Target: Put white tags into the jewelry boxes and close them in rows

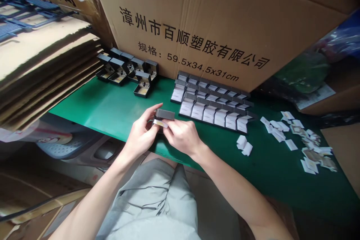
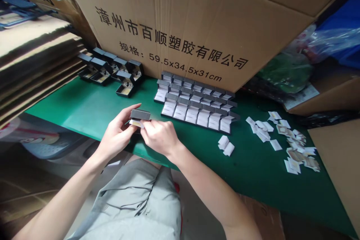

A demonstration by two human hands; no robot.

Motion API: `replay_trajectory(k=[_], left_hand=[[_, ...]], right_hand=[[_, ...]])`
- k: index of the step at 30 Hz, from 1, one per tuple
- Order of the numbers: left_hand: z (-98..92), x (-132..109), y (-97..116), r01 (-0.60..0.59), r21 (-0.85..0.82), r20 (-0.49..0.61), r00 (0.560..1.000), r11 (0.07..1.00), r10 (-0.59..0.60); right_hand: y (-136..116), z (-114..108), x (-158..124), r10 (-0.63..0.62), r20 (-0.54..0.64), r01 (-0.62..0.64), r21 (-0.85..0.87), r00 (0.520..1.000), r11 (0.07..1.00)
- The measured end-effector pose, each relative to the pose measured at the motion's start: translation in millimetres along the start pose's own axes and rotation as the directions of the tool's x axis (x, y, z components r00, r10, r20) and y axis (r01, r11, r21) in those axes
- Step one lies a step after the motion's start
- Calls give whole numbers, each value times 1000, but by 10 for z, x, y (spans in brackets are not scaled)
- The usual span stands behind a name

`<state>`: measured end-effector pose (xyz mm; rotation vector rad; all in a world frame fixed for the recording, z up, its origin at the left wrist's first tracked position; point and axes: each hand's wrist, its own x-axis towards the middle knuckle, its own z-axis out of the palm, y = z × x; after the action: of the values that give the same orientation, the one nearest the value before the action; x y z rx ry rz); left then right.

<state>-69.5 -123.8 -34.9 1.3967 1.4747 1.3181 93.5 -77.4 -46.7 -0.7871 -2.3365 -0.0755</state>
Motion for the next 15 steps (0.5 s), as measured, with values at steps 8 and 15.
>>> replay_trajectory(k=[8, 15], left_hand=[[5, -6, 27, 26, -35, -24, 999, 999, -27], [11, -8, 44, 36, -55, -31, 999, 998, -37]], right_hand=[[-1, 0, 9, 2, -16, -2, 4, 1000, 1000], [10, -10, 21, -49, -112, 46, -27, 993, 999]])
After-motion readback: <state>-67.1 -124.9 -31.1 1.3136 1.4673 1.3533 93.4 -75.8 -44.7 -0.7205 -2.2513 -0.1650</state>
